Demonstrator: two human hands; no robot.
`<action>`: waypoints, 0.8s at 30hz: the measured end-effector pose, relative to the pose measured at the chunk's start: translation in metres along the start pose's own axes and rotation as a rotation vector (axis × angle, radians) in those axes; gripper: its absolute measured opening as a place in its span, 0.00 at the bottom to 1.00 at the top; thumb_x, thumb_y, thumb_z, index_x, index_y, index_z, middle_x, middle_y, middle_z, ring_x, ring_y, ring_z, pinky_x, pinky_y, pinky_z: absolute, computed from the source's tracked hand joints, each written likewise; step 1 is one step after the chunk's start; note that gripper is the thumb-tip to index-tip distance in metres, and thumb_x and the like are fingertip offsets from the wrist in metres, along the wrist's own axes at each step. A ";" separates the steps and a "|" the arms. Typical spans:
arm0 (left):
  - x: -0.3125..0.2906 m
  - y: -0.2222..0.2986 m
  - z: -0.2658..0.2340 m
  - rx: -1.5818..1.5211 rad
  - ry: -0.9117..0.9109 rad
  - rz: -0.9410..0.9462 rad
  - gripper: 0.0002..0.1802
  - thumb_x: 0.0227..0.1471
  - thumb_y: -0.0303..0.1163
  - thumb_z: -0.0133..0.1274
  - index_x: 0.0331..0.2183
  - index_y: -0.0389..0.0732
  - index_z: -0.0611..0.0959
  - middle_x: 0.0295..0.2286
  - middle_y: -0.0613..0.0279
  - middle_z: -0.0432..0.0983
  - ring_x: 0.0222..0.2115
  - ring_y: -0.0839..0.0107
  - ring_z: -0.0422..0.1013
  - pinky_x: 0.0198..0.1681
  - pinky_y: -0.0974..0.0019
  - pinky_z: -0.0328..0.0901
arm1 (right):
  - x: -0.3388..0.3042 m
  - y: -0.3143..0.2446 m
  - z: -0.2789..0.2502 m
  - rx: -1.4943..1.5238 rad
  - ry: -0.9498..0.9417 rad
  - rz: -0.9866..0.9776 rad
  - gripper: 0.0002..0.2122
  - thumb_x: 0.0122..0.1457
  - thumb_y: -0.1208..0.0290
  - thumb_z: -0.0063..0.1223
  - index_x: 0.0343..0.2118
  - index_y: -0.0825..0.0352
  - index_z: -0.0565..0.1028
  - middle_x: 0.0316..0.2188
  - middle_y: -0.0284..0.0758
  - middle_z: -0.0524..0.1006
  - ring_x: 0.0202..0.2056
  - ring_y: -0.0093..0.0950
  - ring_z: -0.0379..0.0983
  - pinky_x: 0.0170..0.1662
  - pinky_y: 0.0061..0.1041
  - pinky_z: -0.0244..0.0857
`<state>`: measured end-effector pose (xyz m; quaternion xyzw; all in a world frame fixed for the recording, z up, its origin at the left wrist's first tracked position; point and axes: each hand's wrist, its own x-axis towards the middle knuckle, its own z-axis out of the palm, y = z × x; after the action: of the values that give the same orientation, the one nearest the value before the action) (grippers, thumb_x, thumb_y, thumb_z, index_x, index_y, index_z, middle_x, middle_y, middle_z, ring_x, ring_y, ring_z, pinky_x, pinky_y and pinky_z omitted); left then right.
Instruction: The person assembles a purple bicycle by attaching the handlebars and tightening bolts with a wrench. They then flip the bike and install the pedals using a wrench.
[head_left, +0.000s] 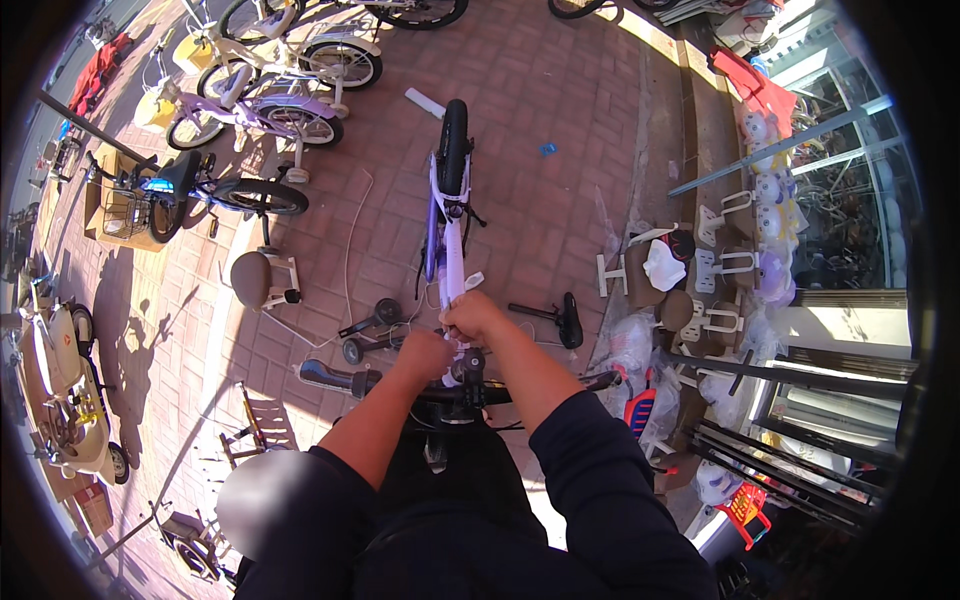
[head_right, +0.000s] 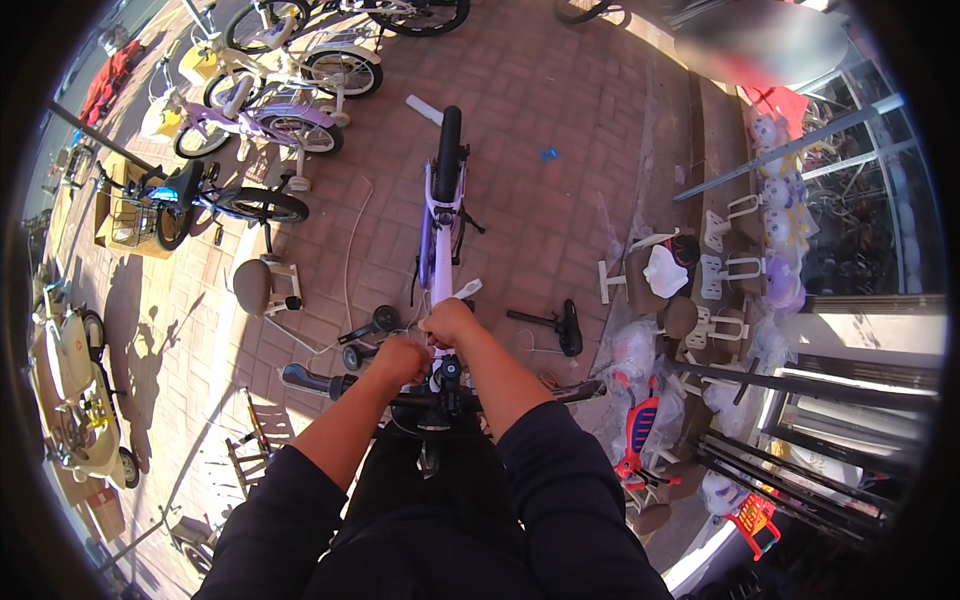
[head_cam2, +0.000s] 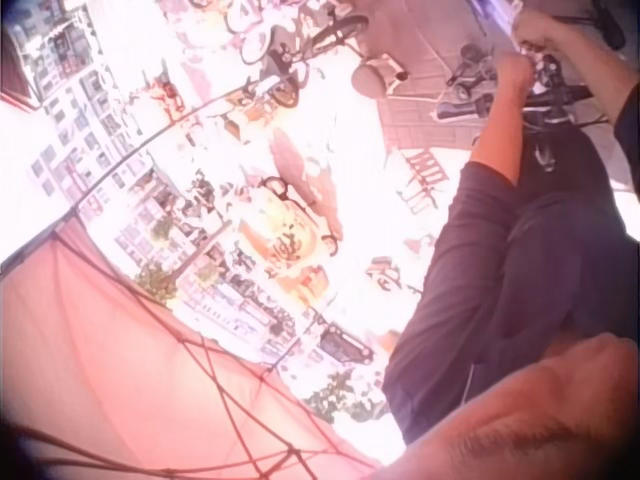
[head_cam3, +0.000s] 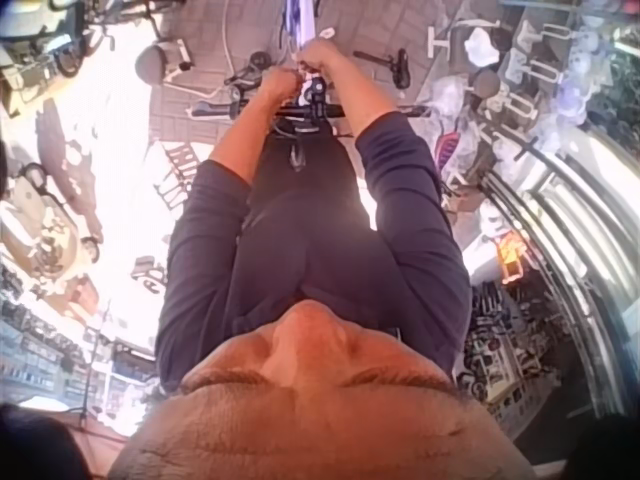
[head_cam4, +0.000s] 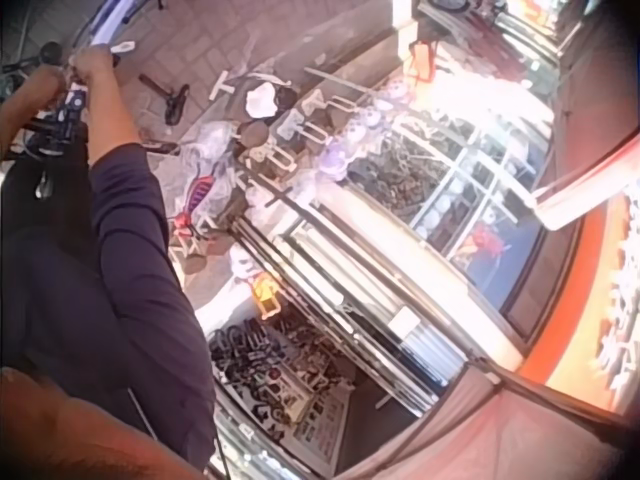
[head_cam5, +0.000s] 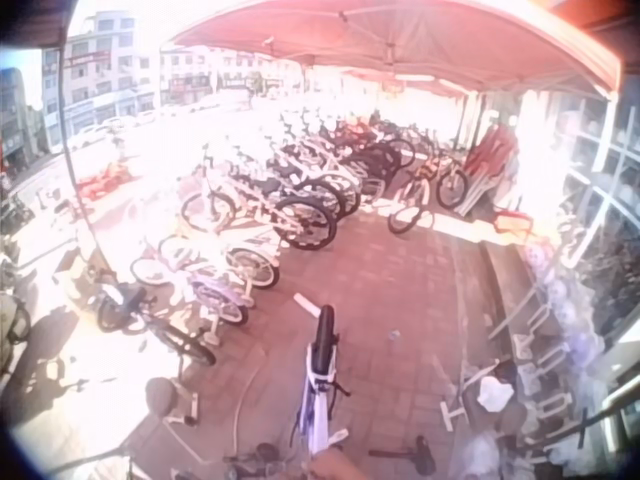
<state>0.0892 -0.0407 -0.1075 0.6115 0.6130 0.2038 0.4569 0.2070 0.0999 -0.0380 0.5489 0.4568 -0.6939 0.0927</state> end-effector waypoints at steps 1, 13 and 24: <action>0.000 -0.003 0.002 -0.002 -0.010 -0.017 0.07 0.51 0.32 0.57 0.26 0.39 0.82 0.20 0.60 0.75 0.19 0.65 0.72 0.21 0.62 0.64 | -0.001 -0.001 0.001 0.024 0.001 0.025 0.07 0.56 0.71 0.60 0.25 0.69 0.77 0.19 0.31 0.74 0.17 0.22 0.68 0.19 0.23 0.60; -0.052 0.158 -0.051 0.553 0.005 -0.310 0.10 0.51 0.35 0.51 0.30 0.40 0.83 0.26 0.52 0.82 0.28 0.51 0.79 0.33 0.52 0.72 | 0.002 -0.013 -0.005 0.273 0.000 -0.119 0.07 0.62 0.70 0.52 0.27 0.65 0.75 0.17 0.32 0.74 0.14 0.20 0.62 0.16 0.26 0.52; -0.060 0.159 -0.057 0.427 0.044 -0.378 0.13 0.51 0.40 0.51 0.30 0.43 0.85 0.29 0.52 0.83 0.33 0.50 0.80 0.37 0.51 0.72 | -0.154 0.029 0.042 -0.413 0.350 -1.047 0.05 0.55 0.74 0.59 0.35 0.65 0.79 0.35 0.41 0.81 0.37 0.41 0.77 0.41 0.35 0.71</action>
<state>0.1227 -0.0520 0.0680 0.5643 0.7550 -0.0054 0.3340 0.2555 -0.0049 0.0764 0.3273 0.8010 -0.4433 -0.2339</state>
